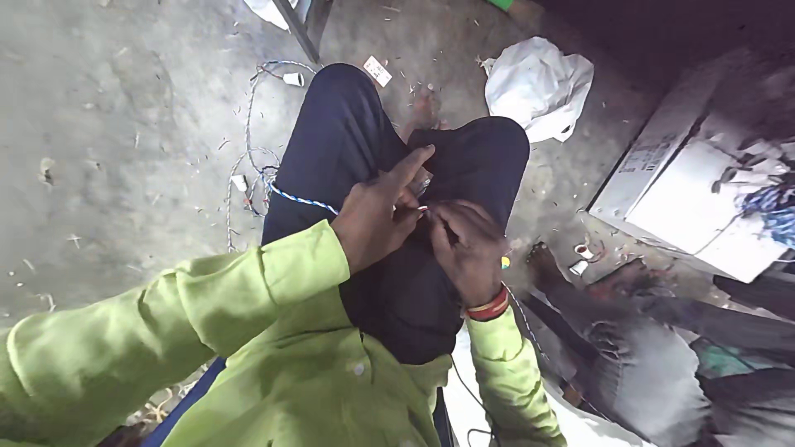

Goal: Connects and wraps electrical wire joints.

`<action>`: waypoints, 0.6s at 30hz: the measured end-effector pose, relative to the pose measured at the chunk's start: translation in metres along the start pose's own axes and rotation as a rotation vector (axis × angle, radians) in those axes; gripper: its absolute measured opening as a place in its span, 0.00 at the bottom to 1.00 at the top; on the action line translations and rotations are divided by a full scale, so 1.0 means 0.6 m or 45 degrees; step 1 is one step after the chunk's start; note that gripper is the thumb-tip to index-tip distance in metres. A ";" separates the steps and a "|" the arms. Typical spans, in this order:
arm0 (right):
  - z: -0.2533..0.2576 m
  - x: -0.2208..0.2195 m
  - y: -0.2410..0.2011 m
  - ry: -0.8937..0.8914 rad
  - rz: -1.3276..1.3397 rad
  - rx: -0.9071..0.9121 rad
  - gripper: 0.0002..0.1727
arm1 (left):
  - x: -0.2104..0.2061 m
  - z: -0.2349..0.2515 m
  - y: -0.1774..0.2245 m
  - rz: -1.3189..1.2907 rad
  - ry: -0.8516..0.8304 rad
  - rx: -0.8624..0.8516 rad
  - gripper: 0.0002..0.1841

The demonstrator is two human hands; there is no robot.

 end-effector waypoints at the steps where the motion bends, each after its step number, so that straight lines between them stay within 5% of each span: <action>1: 0.002 -0.004 0.001 -0.052 -0.012 -0.028 0.08 | -0.001 -0.002 0.002 -0.008 0.015 -0.032 0.40; 10: 0.003 -0.015 0.011 -0.160 0.070 -0.135 0.10 | -0.001 -0.002 0.003 0.072 0.059 -0.143 0.34; 18: -0.014 0.029 0.029 -0.006 0.073 -0.235 0.10 | 0.083 -0.015 -0.081 0.633 -0.183 -0.199 0.25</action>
Point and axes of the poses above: each hand's wrist, its own z-axis towards the middle knuckle, its own x-axis out of the back of the hand, y = z × x, the point moved 9 cm from there along z, towards the middle knuckle, and after that the axes turned 12 degrees about x, right-handed, at the moved point
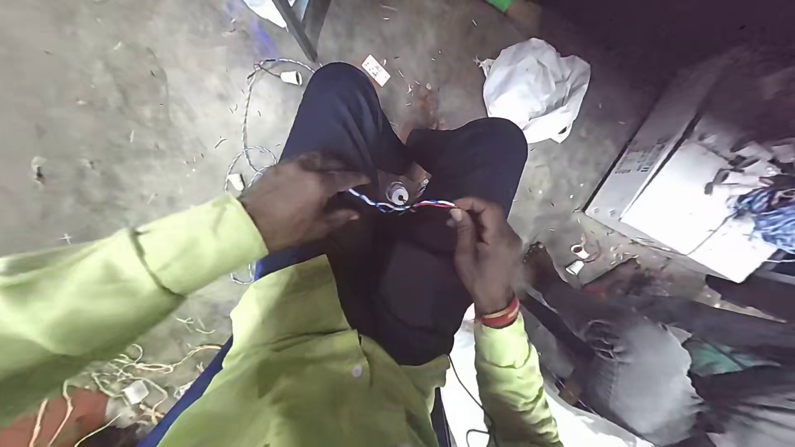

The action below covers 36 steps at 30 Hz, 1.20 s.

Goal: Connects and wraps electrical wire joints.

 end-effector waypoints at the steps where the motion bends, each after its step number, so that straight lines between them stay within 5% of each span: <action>1: 0.001 0.008 0.007 0.008 -0.006 -0.013 0.11 | 0.005 -0.009 -0.019 0.042 -0.048 0.007 0.22; 4: 0.009 0.025 0.029 0.044 0.116 -0.039 0.11 | 0.014 -0.023 -0.048 0.058 -0.071 -0.065 0.17; 10: 0.038 0.056 0.030 0.022 0.414 -0.049 0.11 | 0.002 0.000 -0.021 -0.239 -0.043 -0.122 0.24; 14: 0.037 0.070 0.041 -0.064 0.372 -0.040 0.14 | -0.006 0.017 -0.004 -0.680 -0.240 0.072 0.15; 18: 0.034 0.056 0.027 -0.087 0.370 0.061 0.14 | -0.009 0.026 0.048 -0.846 -0.442 0.033 0.21; 22: 0.038 0.069 0.015 -0.019 0.359 0.120 0.10 | 0.016 0.041 0.069 -0.711 -0.270 -0.074 0.11; 27: 0.040 0.093 0.011 0.034 0.389 0.125 0.09 | 0.067 0.050 0.076 -0.504 -0.149 -0.131 0.11; 32: 0.052 0.111 0.007 0.097 0.494 0.061 0.08 | 0.061 0.029 0.096 -0.690 -0.198 -0.203 0.12; 36: 0.048 0.100 0.013 0.064 0.479 -0.062 0.07 | 0.059 0.013 0.095 -0.635 -0.025 -0.241 0.11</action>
Point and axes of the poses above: each hand's wrist, its own z-axis towards the middle knuckle, its own x-axis out of the back of the hand, y = z × x, the point moved 9 cm from there along z, towards the middle knuckle, and after that the axes turned 12 degrees about x, right-handed, at the moved point
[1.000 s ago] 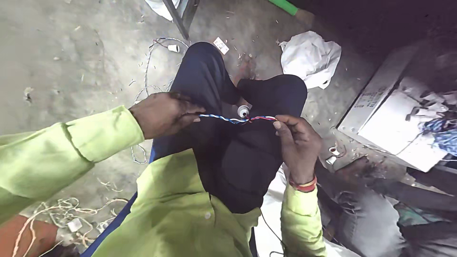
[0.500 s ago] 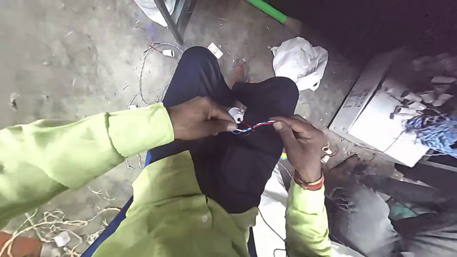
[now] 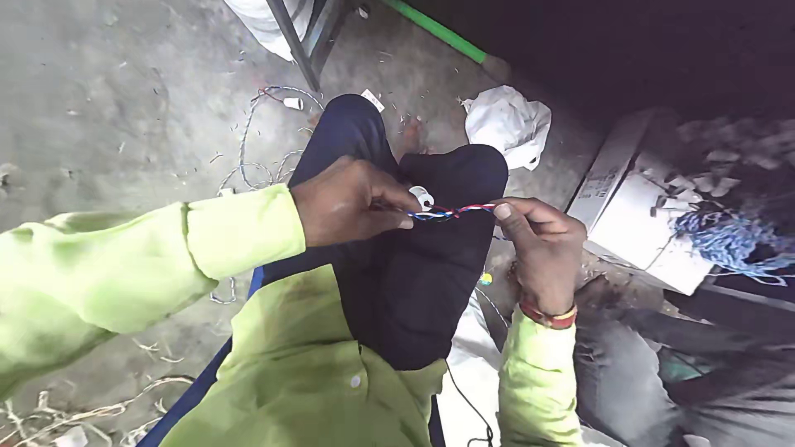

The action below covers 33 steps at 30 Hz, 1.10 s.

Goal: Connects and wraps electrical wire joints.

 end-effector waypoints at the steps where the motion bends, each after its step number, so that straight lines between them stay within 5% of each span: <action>1: -0.003 -0.001 0.003 0.001 -0.045 -0.021 0.07 | 0.000 -0.001 -0.001 0.021 0.052 -0.018 0.10; 6: -0.005 -0.039 -0.050 -0.147 -0.536 0.297 0.30 | -0.021 0.000 -0.004 0.004 0.085 0.132 0.07; 14: -0.014 -0.098 -0.077 -0.107 -0.512 0.524 0.07 | -0.049 0.004 -0.028 -0.619 -0.075 0.514 0.05; 25: -0.022 -0.103 -0.062 -0.011 -0.274 0.528 0.06 | -0.057 0.015 -0.036 -0.488 -0.194 0.643 0.06; 33: -0.041 -0.142 -0.032 -0.189 -0.739 0.367 0.18 | -0.084 0.012 -0.058 -0.328 -0.119 0.747 0.03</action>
Point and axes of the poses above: each hand's wrist, its own z-axis towards the middle knuckle, its own x-axis out of the back of the hand, y = z × x, the point moved 9 cm from there along z, towards the middle knuckle, and after that the axes turned 12 degrees about x, right-handed, at the moved point
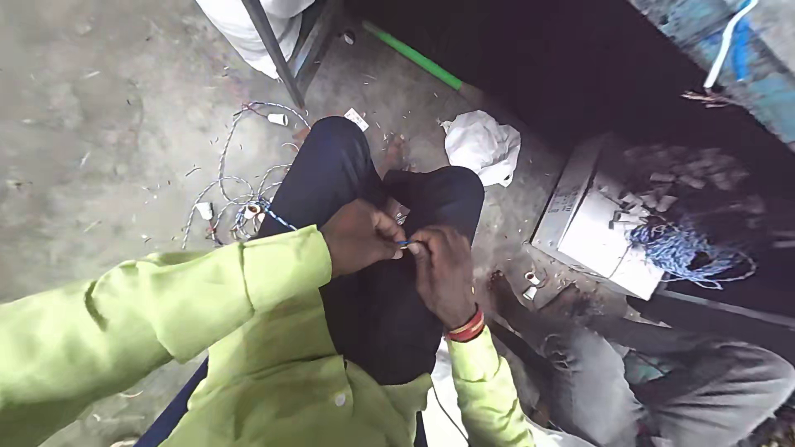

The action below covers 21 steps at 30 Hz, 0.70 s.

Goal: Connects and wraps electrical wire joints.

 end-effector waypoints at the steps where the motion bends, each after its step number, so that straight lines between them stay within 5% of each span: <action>1: -0.001 -0.005 -0.002 -0.037 -0.038 0.001 0.18 | -0.003 -0.001 -0.003 0.011 0.014 0.011 0.03; 12: 0.016 0.036 -0.039 0.067 -0.035 0.247 0.21 | -0.005 -0.050 -0.007 -0.498 0.075 0.221 0.08; 18: 0.011 0.057 -0.032 0.003 0.455 0.225 0.21 | -0.033 -0.071 0.014 -0.499 -0.407 0.154 0.09; 21: 0.013 0.137 0.018 0.168 0.565 0.029 0.24 | -0.043 -0.074 0.026 -0.563 -0.569 0.063 0.10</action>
Point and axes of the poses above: each hand's wrist, its own z-axis towards the middle knuckle, its own x-axis out of the back of the hand, y = z × x, the point moved 9 cm from there along z, towards the middle knuckle, and after that the axes turned 12 degrees about x, right-handed, at the moved point
